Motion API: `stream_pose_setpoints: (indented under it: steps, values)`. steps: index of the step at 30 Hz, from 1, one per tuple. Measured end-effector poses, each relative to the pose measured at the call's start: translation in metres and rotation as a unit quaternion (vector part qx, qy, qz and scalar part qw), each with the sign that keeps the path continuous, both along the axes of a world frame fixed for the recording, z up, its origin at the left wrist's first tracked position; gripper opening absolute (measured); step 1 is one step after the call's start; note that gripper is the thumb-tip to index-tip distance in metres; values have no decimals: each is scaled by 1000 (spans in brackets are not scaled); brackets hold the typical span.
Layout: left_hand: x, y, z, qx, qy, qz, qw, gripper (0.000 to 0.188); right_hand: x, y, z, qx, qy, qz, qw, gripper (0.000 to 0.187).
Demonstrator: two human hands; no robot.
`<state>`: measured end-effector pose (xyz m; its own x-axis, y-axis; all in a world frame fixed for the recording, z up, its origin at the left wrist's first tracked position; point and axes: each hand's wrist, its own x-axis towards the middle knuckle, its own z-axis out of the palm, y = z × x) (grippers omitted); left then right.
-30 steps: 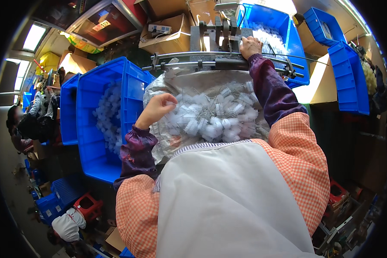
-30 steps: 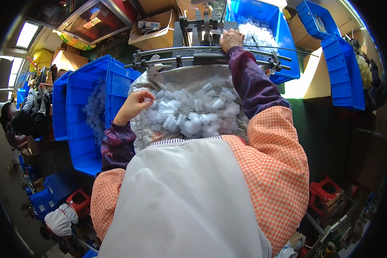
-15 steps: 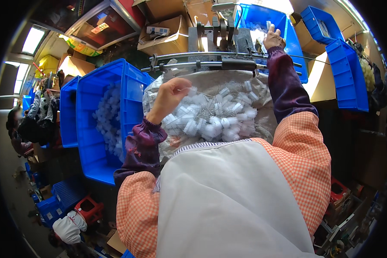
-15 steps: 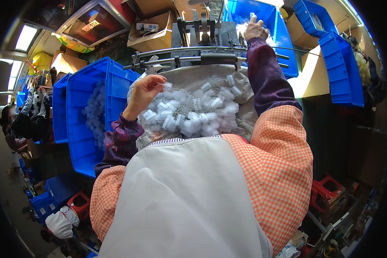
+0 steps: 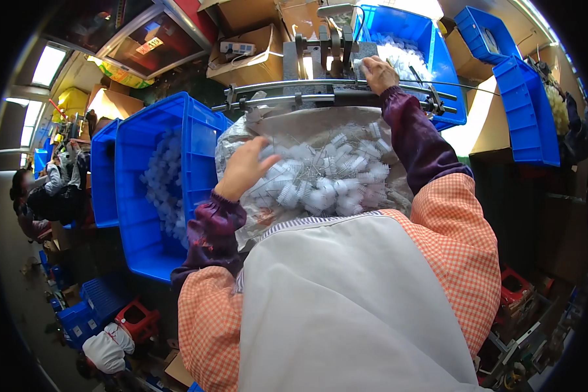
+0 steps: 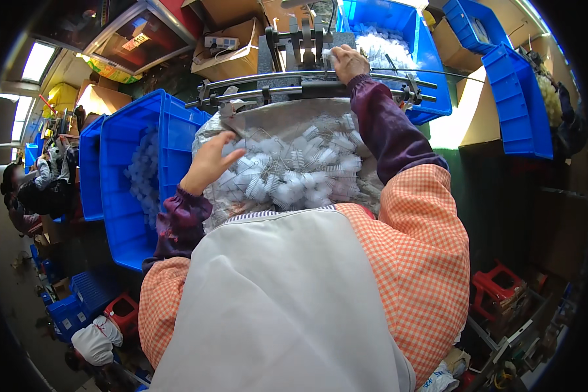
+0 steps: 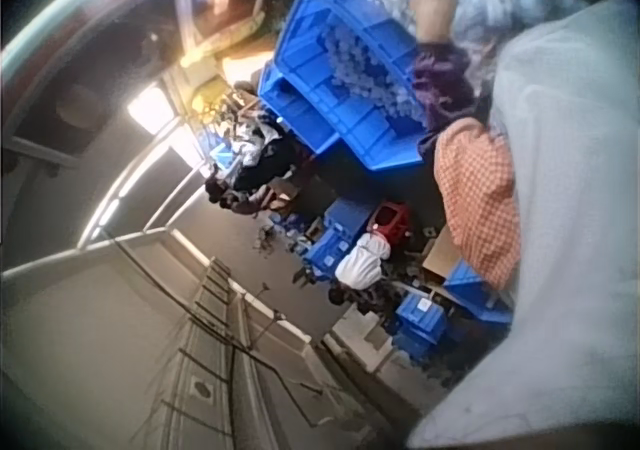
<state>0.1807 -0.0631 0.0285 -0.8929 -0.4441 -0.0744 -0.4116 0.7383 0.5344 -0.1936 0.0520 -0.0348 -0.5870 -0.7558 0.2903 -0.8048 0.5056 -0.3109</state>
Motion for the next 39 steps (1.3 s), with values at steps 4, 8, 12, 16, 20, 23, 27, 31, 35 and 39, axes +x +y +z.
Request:
stream_pose_setpoints:
  steps: [4,8,12,16,20,23,27,31,35,39]
  values:
    - [48,-3,-20,52,-185,-59,980,43,-15,-20,-17,48,83,-55,994,19]
    - [56,9,-28,126,-94,-58,986,31,-23,-29,-24,57,80,-43,994,19]
    - [44,5,-11,121,-83,-33,989,20,-25,-31,-26,75,84,-41,993,21]
    - [37,3,-9,132,-12,13,991,16,-22,-31,-21,75,66,-41,994,22]
    - [31,4,-2,138,4,53,989,16,-20,-33,-18,88,58,-49,993,23]
    - [31,4,0,130,16,58,990,15,-24,-33,-23,86,50,-44,994,24]
    - [31,3,-7,128,60,67,988,14,-28,-36,-26,79,39,-39,995,24]
    - [26,6,-12,145,41,66,986,16,-28,-39,-23,84,14,-37,996,25]
    - [25,14,-23,109,58,3,992,22,-28,-42,-21,95,9,-72,993,24]
    - [33,18,-23,51,25,-10,998,26,-30,-36,-18,115,31,-119,986,27]
